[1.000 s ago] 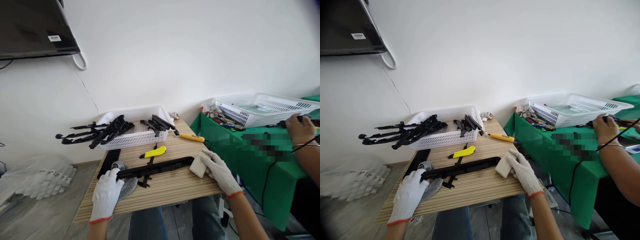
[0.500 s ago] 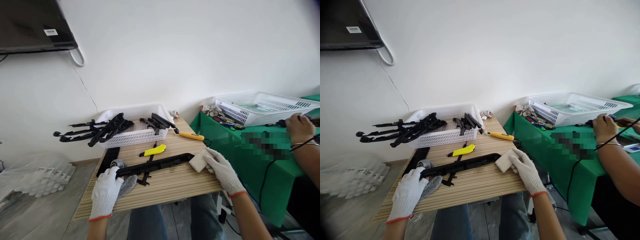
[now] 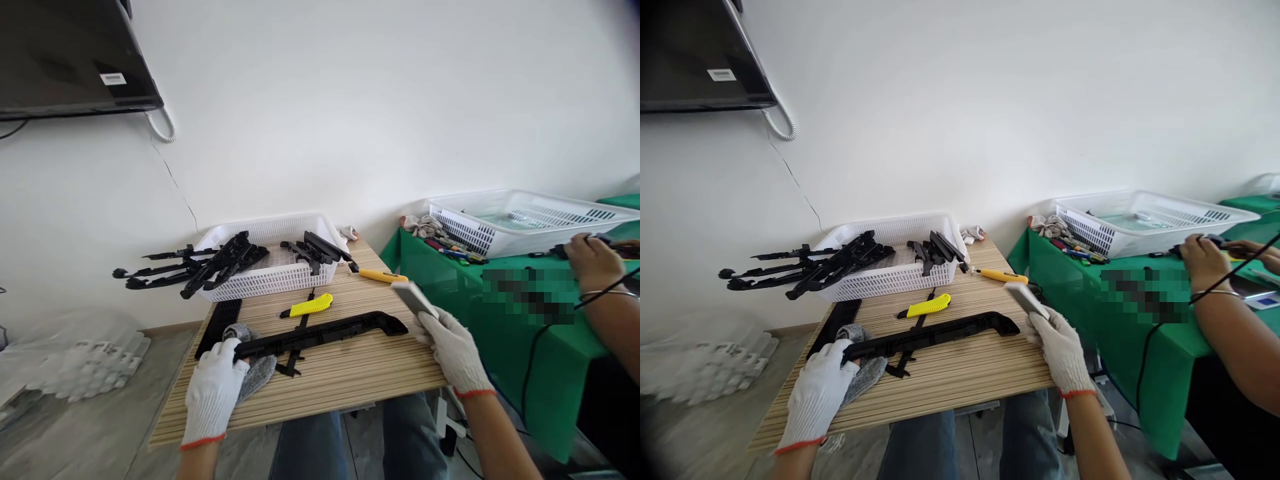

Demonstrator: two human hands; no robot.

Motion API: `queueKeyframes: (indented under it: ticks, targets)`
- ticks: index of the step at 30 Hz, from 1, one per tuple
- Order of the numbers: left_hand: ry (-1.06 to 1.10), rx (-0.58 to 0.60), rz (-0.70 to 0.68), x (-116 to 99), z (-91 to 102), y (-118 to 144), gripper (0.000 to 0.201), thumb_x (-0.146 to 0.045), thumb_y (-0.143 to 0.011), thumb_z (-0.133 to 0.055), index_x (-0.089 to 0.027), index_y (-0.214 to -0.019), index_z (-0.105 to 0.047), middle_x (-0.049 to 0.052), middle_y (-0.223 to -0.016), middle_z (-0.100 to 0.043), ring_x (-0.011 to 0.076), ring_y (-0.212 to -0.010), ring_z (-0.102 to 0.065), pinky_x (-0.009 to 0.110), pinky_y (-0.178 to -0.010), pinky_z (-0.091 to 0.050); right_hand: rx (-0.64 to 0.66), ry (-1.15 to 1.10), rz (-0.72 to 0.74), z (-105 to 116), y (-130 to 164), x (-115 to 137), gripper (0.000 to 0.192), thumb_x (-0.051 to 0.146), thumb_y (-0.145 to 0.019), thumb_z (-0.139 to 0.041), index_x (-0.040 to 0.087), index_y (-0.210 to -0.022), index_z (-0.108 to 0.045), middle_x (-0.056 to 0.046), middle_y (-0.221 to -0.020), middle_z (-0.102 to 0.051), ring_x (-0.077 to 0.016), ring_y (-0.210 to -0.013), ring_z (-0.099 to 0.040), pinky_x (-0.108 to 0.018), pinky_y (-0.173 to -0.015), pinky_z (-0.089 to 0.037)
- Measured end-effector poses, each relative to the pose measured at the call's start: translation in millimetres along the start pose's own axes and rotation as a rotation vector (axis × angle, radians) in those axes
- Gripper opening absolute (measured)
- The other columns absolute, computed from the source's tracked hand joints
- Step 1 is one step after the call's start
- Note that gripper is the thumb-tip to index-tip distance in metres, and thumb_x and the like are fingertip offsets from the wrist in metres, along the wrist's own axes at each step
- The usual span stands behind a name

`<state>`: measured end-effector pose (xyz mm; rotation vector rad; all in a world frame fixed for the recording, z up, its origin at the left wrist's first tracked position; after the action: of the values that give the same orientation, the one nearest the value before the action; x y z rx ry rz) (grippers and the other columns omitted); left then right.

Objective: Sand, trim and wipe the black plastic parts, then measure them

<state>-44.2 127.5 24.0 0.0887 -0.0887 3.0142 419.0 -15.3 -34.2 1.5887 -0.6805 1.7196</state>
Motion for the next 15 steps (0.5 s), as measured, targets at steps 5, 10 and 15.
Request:
queueKeyframes:
  ticks: [5,10,15]
  targets:
    - [-0.012,0.005,0.012,1,-1.8,-2,0.034,-0.026,-0.094,-0.047,-0.018,-0.123,-0.062,0.010,-0.108,-0.067,0.0290,-0.101,-0.062,0.037,-0.081,-0.047,0.060,-0.093,0.061,2,3,7,0.031,0.048,-0.060,-0.068,0.021,-0.072,-0.059,0.002,-0.061,-0.054,-0.0128,-0.057,-0.049,-0.022,-0.046,-0.036]
    - [0.002,-0.004,0.004,1,0.0,-1,0.035,-0.026,-0.093,-0.046,-0.018,-0.123,-0.063,0.011,-0.110,-0.067,0.0287,-0.099,-0.062,0.037,-0.080,-0.047,0.284,0.063,-0.009,-21,10,9,0.028,0.042,-0.057,-0.064,0.021,-0.074,-0.057,0.001,-0.061,-0.058,-0.0139,-0.052,-0.051,-0.024,-0.045,-0.037]
    - [0.019,0.007,0.014,1,1.2,1,0.035,-0.026,-0.093,-0.046,-0.019,-0.122,-0.063,0.010,-0.109,-0.067,0.0290,-0.099,-0.062,0.037,-0.078,-0.047,0.122,0.166,-0.057,-16,1,1,0.050,0.052,-0.069,-0.061,0.017,-0.105,-0.067,-0.004,-0.068,-0.067,-0.0163,-0.053,-0.057,-0.025,-0.044,-0.039]
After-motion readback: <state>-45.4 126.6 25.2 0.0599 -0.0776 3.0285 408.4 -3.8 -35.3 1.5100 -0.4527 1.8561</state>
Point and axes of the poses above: each hand's wrist, its own y-axis away from the middle knuckle, its own z-axis out of the back of the hand, x = y × z, the point moved 10 cm from there along -y, towards the middle knuckle
